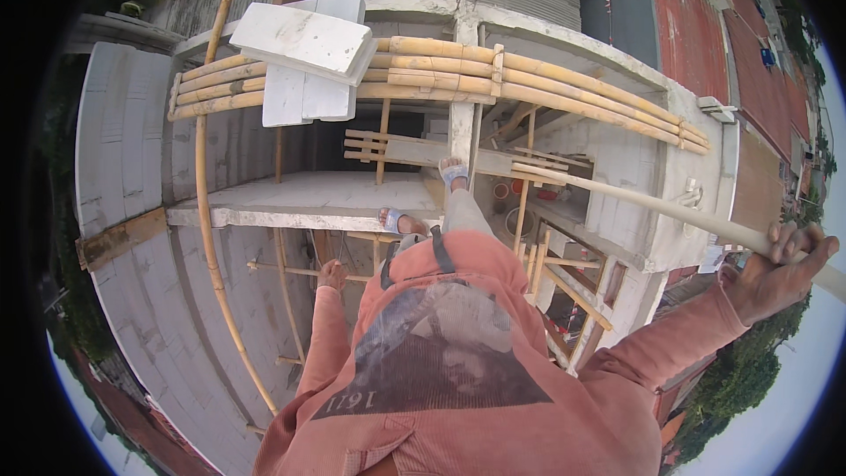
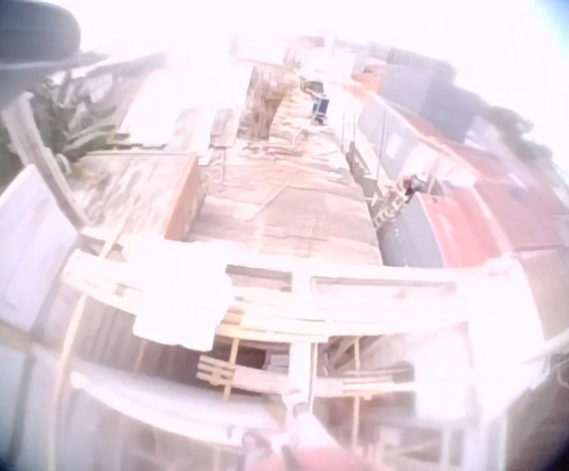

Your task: The person handles a white PVC pipe while standing on a construction structure, moving it into position and then holding a hand saw.

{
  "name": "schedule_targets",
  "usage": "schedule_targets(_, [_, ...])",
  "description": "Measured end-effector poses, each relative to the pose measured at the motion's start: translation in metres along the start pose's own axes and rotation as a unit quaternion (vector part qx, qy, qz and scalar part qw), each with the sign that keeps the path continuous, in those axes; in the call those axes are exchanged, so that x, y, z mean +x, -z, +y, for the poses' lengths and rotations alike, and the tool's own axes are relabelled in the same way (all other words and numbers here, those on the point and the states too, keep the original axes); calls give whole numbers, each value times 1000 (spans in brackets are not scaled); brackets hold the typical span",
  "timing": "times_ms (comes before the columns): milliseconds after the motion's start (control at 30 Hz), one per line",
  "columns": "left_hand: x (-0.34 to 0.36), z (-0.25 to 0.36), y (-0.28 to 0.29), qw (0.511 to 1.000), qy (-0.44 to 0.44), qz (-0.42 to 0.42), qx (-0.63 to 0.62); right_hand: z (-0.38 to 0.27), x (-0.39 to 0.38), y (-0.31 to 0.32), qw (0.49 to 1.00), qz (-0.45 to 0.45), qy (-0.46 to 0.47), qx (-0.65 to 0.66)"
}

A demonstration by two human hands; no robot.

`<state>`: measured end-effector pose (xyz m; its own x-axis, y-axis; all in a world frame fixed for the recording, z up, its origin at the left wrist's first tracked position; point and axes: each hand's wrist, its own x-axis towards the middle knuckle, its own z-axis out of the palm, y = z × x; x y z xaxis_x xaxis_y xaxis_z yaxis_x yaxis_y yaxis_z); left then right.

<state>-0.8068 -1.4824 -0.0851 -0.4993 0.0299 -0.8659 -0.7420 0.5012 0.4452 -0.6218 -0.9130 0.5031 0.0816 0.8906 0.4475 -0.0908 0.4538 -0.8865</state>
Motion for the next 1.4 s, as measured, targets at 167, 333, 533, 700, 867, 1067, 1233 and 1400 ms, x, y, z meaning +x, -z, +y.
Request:
schedule_targets(167, [-4,8,18,998,54,-6,-38,-11,-9,37,999,20,21,-16])
schedule_targets(333, [-3,6,43,995,43,-69,-63,18,-10,44,999,34,8,-12])
schedule_targets(533, [-2,18,15,974,-24,-198,-108,78,6,70,996,84,-32,-21])
schedule_targets(700, [-36,70,-58,997,-5,-72,24,108,31,83,997,69,-40,-25])
schedule_targets(867, [-37,95,-90,993,-44,-72,83,154,56,108,993,82,-77,-21])
schedule_targets(1067, [-39,121,-88,987,-18,-55,150,212,73,132,976,157,-110,-101])
schedule_targets(1233, [-46,129,-101,989,29,-45,141,277,65,168,961,200,-148,-123])
schedule_targets(1400, [7,80,-63,955,-163,-143,202,364,33,195,948,168,-234,-133])
